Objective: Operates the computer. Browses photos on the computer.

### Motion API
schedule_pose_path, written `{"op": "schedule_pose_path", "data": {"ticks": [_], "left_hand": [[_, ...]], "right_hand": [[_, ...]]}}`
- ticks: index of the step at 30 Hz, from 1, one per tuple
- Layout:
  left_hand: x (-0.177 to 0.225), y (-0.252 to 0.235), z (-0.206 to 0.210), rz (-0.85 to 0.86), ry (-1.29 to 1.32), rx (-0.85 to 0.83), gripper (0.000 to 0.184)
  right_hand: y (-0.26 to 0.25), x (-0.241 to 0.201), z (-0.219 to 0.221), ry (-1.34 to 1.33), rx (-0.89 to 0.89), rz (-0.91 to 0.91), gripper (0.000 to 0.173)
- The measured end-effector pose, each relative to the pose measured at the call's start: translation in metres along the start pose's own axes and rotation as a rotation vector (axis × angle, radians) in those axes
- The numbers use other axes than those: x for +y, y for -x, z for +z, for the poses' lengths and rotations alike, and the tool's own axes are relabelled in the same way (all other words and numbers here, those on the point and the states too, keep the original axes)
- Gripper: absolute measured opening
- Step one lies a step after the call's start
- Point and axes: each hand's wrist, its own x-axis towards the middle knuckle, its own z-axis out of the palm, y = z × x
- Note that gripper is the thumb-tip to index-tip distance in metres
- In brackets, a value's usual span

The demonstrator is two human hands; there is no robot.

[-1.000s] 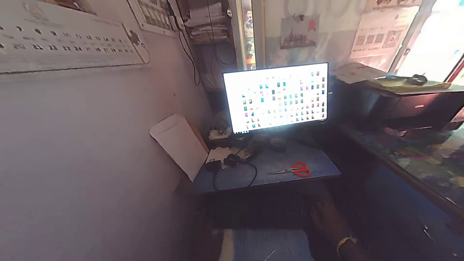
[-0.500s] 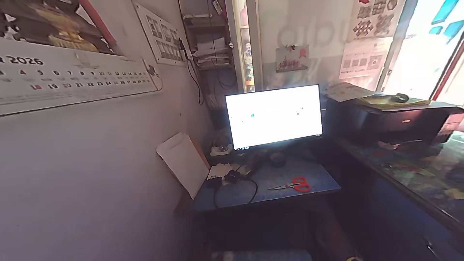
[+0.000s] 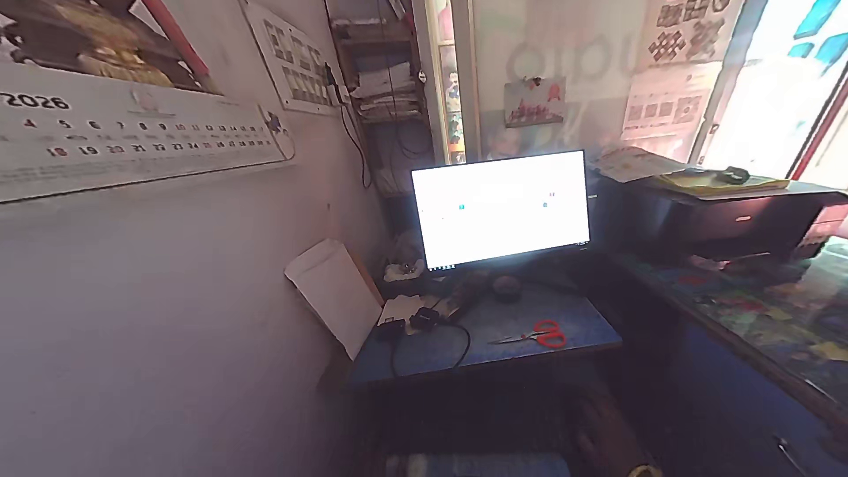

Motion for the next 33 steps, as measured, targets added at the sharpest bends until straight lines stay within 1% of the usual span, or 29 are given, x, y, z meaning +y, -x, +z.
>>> {"op": "schedule_pose_path", "data": {"ticks": [2,4,7,10,13,18,22,33], "left_hand": [[-0.004,0.001,0.007,0.015,-0.014,0.032,0.063],[-0.003,0.0,0.008,-0.009,-0.013,0.013,0.065],[0.003,-0.004,-0.001,-0.058,-0.003,-0.077,0.066],[0.013,-0.004,-0.013,-0.078,0.009,-0.136,0.066],[0.014,-0.004,-0.015,-0.071,0.01,-0.126,0.064],[-0.002,-0.005,0.004,-0.031,0.008,-0.046,0.063],[-0.004,-0.005,0.005,-0.031,0.012,-0.055,0.063],[0.0,-0.005,0.0,-0.042,0.037,-0.082,0.065]], "right_hand": [[0.0,-0.001,-0.002,0.001,-0.042,0.017,0.053],[0.0,-0.003,-0.005,0.0,-0.073,0.048,0.055],[-0.001,-0.009,-0.011,-0.002,-0.101,0.086,0.055],[-0.001,-0.01,-0.011,-0.005,-0.082,0.083,0.054],[-0.001,-0.01,-0.013,-0.021,-0.073,0.079,0.053],[-0.002,-0.007,-0.008,0.006,-0.059,0.062,0.053],[-0.002,-0.003,-0.004,-0.006,-0.032,0.029,0.052],[-0.001,-0.003,-0.003,0.007,0.002,0.013,0.049]]}}
